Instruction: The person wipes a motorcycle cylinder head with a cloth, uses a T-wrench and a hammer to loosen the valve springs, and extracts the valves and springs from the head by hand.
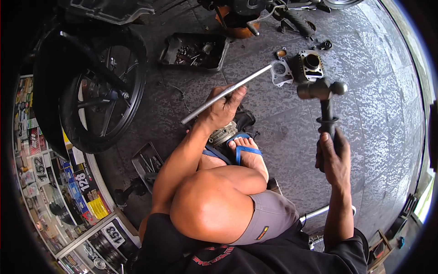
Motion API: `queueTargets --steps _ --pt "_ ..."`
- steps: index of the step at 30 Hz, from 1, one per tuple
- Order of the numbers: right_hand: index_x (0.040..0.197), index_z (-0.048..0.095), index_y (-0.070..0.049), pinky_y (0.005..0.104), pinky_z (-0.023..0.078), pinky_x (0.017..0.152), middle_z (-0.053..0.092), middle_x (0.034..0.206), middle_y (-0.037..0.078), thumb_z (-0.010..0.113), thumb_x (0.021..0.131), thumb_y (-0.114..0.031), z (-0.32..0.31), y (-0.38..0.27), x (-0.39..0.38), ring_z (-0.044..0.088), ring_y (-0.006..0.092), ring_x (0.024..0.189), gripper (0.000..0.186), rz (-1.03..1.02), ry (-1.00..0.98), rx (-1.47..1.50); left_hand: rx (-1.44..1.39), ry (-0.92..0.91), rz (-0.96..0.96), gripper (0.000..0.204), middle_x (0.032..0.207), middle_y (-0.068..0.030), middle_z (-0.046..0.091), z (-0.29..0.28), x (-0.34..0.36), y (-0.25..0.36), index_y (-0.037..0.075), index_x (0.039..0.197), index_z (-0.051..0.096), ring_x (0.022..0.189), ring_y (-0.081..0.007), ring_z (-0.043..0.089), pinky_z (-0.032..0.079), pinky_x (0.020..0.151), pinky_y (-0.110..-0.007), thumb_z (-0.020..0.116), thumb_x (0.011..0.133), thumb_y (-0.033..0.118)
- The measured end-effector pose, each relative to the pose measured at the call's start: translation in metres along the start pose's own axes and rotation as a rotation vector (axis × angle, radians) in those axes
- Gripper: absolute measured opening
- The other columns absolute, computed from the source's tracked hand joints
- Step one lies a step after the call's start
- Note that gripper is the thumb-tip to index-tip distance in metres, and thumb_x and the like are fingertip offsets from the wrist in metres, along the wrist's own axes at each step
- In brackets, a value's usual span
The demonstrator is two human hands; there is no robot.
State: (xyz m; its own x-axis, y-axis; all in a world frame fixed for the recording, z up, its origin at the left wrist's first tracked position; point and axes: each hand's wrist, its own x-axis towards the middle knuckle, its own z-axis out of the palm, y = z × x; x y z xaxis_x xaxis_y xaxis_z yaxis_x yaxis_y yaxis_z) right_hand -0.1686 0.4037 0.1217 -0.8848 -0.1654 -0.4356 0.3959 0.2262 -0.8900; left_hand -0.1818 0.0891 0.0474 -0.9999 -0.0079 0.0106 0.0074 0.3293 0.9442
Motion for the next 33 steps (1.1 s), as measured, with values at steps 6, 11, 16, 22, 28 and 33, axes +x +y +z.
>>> queueTargets --steps 6,11,16,22,28,33 --pt "0.109 0.060 0.000 0.0469 0.049 0.066 0.065 0.078 0.022 0.067 0.090 -0.027 -0.010 0.131 0.008 0.065 0.0379 0.067 0.034 0.043 0.254 -0.767 -0.087 0.016 0.014 0.052 0.050 -0.0029 0.040 -0.008 0.003 -0.021 0.002 0.067 0.052 0.052 -0.0103 0.037 0.031 0.049 -0.036 0.053 0.101 0.042" --pt "0.129 0.052 -0.005 0.0486 0.049 0.085 0.061 0.110 0.023 0.069 0.085 -0.024 -0.027 0.222 0.006 0.061 0.0402 0.099 0.051 0.068 0.338 -1.067 -0.262 0.079 0.027 0.044 0.057 0.0052 0.032 -0.008 0.003 -0.015 0.012 0.069 0.040 0.049 -0.0065 0.032 0.026 0.046 -0.024 0.053 0.103 0.037" --pt "0.132 0.048 0.002 0.0497 0.040 0.101 0.053 0.124 0.026 0.072 0.084 -0.024 0.007 0.207 0.024 0.051 0.0431 0.117 0.060 -0.214 0.329 -0.854 -0.381 0.175 0.059 0.050 0.055 0.0046 0.030 -0.003 0.003 0.012 0.015 0.064 0.033 0.046 -0.0069 0.032 0.026 0.043 -0.025 0.050 0.103 0.042" --pt "0.128 0.053 0.000 0.0476 0.045 0.095 0.062 0.115 0.024 0.075 0.083 -0.031 0.096 0.105 0.054 0.058 0.0423 0.110 0.059 -0.705 -0.127 -0.504 -0.901 0.350 -0.208 0.049 0.059 0.0024 0.035 0.030 0.004 0.031 0.015 0.070 0.037 0.051 -0.0097 0.038 0.032 0.047 -0.023 0.053 0.099 0.051" --pt "0.089 0.058 -0.007 0.0545 0.048 0.066 0.066 0.081 0.023 0.058 0.096 -0.035 0.106 0.138 0.051 0.063 0.0453 0.076 0.028 -0.484 -0.040 -0.714 0.121 0.327 -0.429 0.041 0.090 -0.0136 0.066 0.002 -0.051 -0.063 -0.001 0.102 0.063 0.088 -0.0216 0.063 0.051 0.077 -0.037 0.058 0.097 0.039" --pt "0.088 0.059 -0.006 0.0554 0.050 0.069 0.068 0.085 0.022 0.052 0.098 -0.034 0.038 0.216 0.043 0.065 0.0448 0.080 0.030 -0.224 0.186 -1.017 -0.189 0.758 -0.753 0.029 0.093 -0.0094 0.061 0.026 -0.136 -0.102 0.004 0.102 0.062 0.083 -0.0225 0.059 0.051 0.076 -0.036 0.058 0.097 0.033"
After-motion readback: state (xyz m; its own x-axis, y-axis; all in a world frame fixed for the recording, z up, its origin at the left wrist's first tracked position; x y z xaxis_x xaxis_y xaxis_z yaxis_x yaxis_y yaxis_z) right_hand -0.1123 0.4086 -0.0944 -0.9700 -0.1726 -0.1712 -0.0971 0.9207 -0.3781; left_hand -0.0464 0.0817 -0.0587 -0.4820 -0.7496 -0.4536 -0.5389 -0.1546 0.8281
